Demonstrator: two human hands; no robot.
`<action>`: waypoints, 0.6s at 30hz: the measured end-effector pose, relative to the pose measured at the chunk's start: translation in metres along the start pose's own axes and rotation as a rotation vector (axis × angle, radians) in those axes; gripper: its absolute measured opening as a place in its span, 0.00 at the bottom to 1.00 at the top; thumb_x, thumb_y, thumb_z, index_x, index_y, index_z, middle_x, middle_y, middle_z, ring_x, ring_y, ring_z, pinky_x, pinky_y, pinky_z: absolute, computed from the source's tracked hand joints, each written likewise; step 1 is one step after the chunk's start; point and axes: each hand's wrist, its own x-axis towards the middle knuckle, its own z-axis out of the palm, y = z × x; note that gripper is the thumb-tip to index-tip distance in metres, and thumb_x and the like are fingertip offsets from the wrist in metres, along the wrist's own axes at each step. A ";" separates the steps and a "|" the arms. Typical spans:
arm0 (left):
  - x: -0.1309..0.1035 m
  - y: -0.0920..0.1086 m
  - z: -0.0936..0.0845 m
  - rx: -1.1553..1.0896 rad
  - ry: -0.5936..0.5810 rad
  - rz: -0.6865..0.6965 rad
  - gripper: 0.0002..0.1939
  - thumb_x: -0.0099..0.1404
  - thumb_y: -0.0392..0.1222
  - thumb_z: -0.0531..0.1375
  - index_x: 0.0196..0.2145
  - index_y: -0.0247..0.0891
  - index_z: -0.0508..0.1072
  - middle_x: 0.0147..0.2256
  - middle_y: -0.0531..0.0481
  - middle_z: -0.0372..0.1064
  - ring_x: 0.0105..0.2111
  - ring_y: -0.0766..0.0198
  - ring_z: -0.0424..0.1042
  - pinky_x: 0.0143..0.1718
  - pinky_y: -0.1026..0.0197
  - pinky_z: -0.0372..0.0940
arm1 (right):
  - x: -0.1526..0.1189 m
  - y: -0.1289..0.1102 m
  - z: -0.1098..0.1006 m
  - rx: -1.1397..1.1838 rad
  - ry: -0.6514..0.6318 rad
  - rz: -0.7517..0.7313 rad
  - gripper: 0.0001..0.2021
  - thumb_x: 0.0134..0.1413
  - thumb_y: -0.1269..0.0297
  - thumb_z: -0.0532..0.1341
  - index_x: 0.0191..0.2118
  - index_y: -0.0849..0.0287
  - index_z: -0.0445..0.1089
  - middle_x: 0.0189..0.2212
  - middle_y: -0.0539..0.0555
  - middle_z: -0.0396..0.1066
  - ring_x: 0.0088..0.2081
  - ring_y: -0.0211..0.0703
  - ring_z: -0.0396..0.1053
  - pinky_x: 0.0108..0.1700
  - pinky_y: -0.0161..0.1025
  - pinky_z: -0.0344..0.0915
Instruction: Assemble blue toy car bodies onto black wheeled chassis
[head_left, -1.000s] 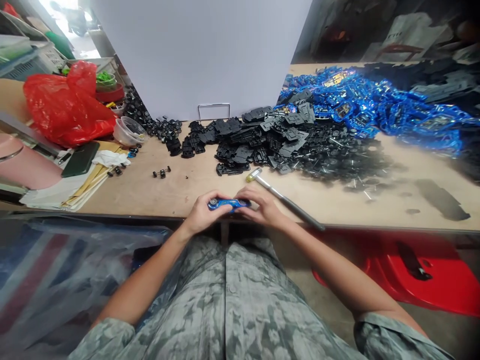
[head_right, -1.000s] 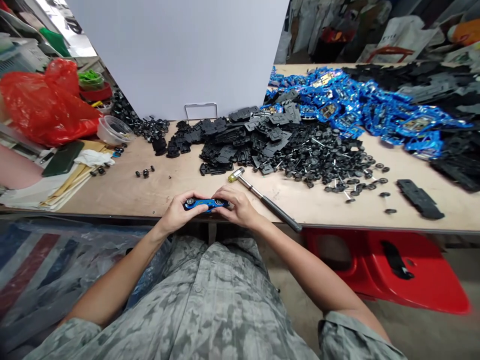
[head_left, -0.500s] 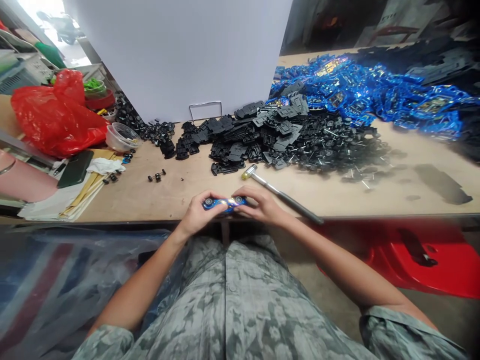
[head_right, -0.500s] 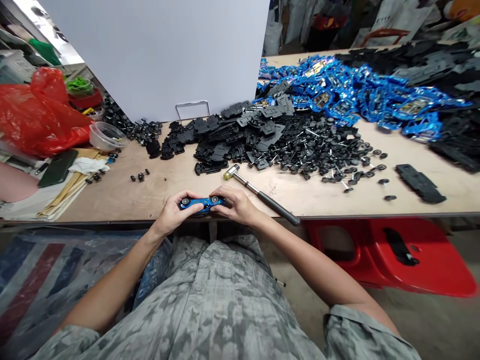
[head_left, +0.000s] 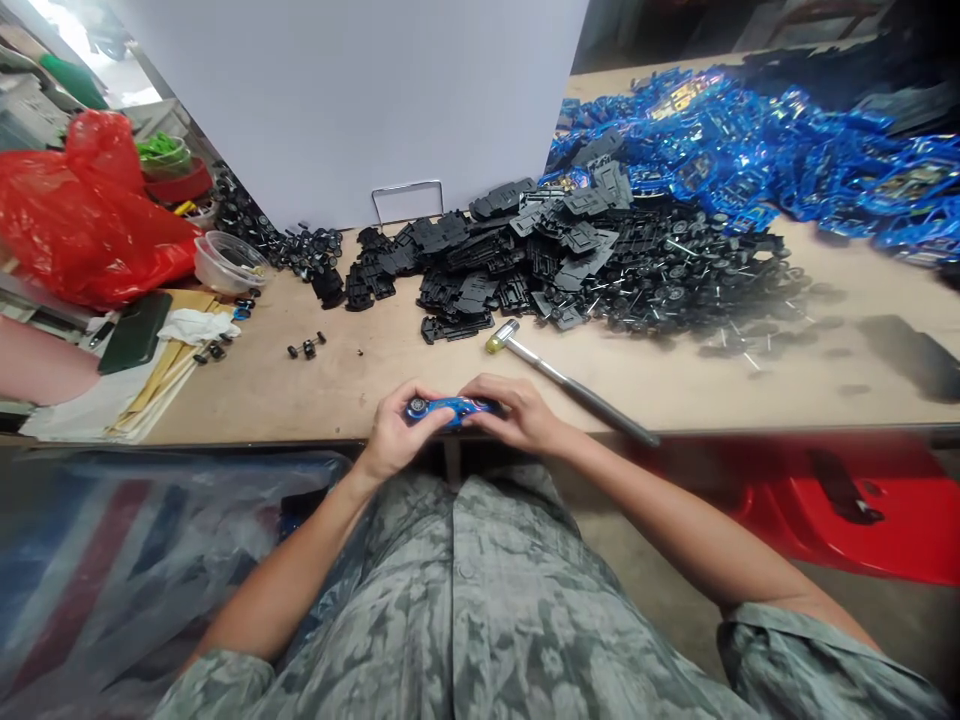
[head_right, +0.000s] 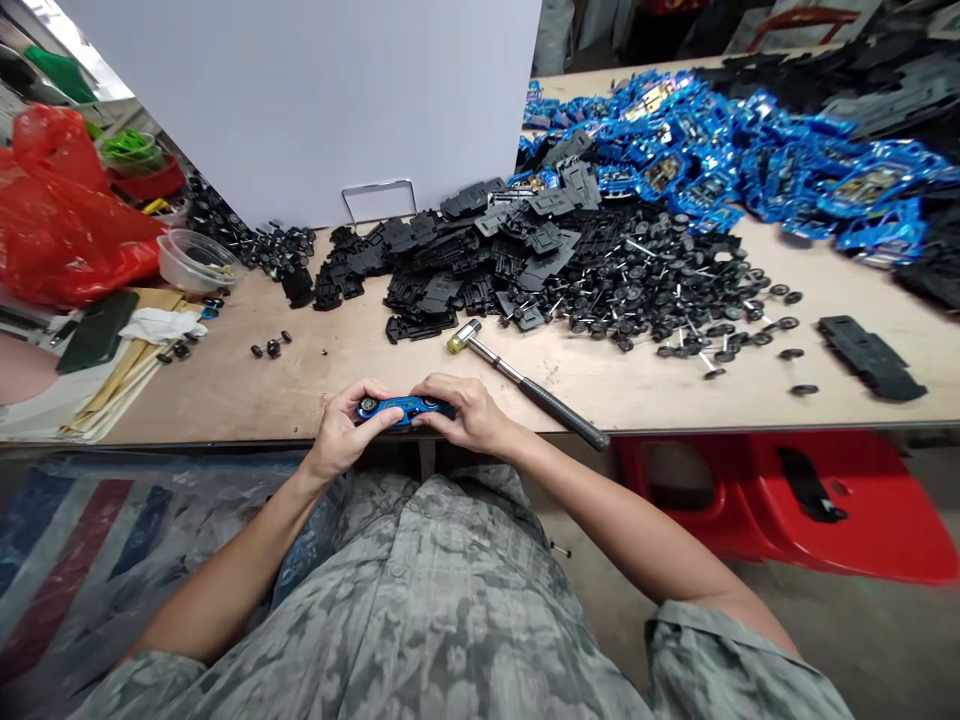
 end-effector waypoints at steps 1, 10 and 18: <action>0.000 -0.001 0.001 -0.005 0.005 0.003 0.12 0.60 0.47 0.69 0.35 0.37 0.75 0.32 0.52 0.73 0.32 0.66 0.68 0.35 0.64 0.63 | 0.000 0.000 0.001 0.000 0.004 0.001 0.10 0.66 0.59 0.64 0.44 0.61 0.73 0.35 0.55 0.75 0.35 0.41 0.73 0.38 0.36 0.68; 0.015 0.023 -0.023 -0.450 -0.223 -0.349 0.29 0.55 0.57 0.72 0.50 0.37 0.77 0.48 0.42 0.79 0.45 0.54 0.78 0.46 0.56 0.71 | -0.007 -0.023 -0.012 -0.428 0.057 -0.446 0.16 0.70 0.72 0.55 0.59 0.63 0.67 0.51 0.65 0.77 0.56 0.52 0.74 0.62 0.58 0.70; 0.017 0.012 -0.015 -0.091 -0.091 0.015 0.18 0.56 0.44 0.73 0.43 0.36 0.80 0.41 0.45 0.80 0.42 0.59 0.78 0.48 0.56 0.71 | -0.018 -0.008 -0.016 -0.614 0.088 -0.477 0.25 0.66 0.64 0.63 0.65 0.66 0.63 0.59 0.72 0.70 0.65 0.62 0.66 0.63 0.64 0.69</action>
